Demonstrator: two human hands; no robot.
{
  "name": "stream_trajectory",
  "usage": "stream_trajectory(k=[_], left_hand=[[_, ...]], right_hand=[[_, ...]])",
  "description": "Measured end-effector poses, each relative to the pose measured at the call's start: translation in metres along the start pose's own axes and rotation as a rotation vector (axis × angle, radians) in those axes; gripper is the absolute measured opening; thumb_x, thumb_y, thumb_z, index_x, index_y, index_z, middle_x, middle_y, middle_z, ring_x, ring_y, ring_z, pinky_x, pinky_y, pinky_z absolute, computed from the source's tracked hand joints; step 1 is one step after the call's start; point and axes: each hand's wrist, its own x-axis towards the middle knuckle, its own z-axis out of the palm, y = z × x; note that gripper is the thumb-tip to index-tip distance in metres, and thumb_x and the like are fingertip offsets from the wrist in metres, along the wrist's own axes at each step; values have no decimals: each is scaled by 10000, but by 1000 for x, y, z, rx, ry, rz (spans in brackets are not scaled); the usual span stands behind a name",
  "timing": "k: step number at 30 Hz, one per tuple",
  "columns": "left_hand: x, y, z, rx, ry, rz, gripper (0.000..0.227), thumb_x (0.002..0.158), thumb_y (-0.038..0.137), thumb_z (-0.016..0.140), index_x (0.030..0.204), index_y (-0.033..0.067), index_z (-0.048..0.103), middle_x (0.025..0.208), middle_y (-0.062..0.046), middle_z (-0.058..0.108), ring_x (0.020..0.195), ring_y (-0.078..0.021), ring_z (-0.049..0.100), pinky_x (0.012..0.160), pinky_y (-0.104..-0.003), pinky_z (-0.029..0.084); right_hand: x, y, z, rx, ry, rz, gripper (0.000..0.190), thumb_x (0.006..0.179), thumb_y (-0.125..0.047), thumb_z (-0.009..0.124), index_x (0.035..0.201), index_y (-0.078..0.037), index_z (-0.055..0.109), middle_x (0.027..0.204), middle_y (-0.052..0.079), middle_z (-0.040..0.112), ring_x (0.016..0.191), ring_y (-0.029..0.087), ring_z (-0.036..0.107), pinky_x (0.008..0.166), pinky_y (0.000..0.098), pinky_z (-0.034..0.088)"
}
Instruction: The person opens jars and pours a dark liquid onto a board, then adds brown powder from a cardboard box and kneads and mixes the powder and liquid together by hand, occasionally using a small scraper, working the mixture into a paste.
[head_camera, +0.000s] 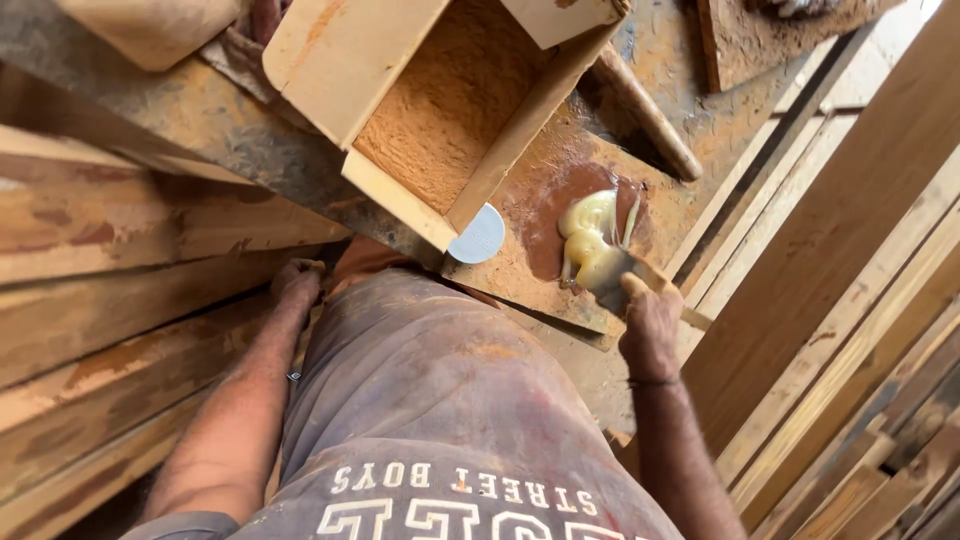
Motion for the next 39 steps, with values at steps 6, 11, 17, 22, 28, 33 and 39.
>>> stream_trajectory(k=[6, 11, 17, 22, 28, 33, 39], left_hand=[[21, 34, -19, -256, -102, 6, 293, 947, 242, 701, 1116, 5, 668, 949, -153, 723, 756, -244, 671, 665, -407, 543], [28, 51, -35, -419, -59, 43, 248, 952, 164, 697, 1114, -20, 658, 981, -133, 706, 736, -205, 648, 626, -380, 531], [29, 40, -36, -162, -74, 10, 276, 947, 157, 701, 1161, -10, 655, 1050, -164, 709, 825, -229, 663, 694, -382, 532], [3, 57, -37, -197, -131, -34, 282, 957, 169, 684, 1173, -6, 634, 1085, -180, 699, 859, -248, 666, 723, -412, 551], [7, 28, -32, -321, -64, 83, 306, 954, 161, 674, 1203, -15, 657, 1134, -174, 720, 937, -243, 679, 772, -392, 547], [63, -45, -7, -90, 25, 140, 295, 937, 232, 680, 1147, 29, 726, 1007, -150, 728, 860, -254, 682, 733, -408, 537], [-25, -3, -46, -56, -111, -147, 369, 938, 382, 680, 1120, 65, 730, 835, -156, 716, 693, -271, 678, 656, -437, 550]], right_hand=[[14, 65, 27, 421, 190, 291, 215, 890, 18, 547, 1036, 162, 613, 1064, 329, 680, 816, 342, 732, 686, 453, 696], [19, 24, 51, 498, 317, 432, 215, 882, 32, 575, 1089, 75, 613, 1145, 267, 671, 914, 348, 744, 685, 466, 698], [33, -25, 57, 496, 331, 487, 229, 928, 18, 568, 1123, 102, 655, 1163, 286, 673, 995, 345, 756, 737, 394, 659], [48, -51, 49, 456, 284, 426, 218, 928, 27, 589, 1106, 109, 685, 1116, 274, 717, 953, 308, 779, 727, 359, 659], [48, 12, 38, -696, 69, -356, 258, 1075, -90, 516, 1277, -89, 677, 1024, 163, 755, 813, 230, 722, 617, 322, 601], [54, 26, 8, -1231, 231, -1198, 322, 844, -121, 653, 1112, -281, 735, 1063, -36, 776, 908, 150, 754, 1029, 541, 487], [88, -9, 12, -1391, -44, -746, 330, 1133, -259, 522, 1192, -412, 808, 717, 3, 729, 539, 183, 685, 1195, 561, 354]])
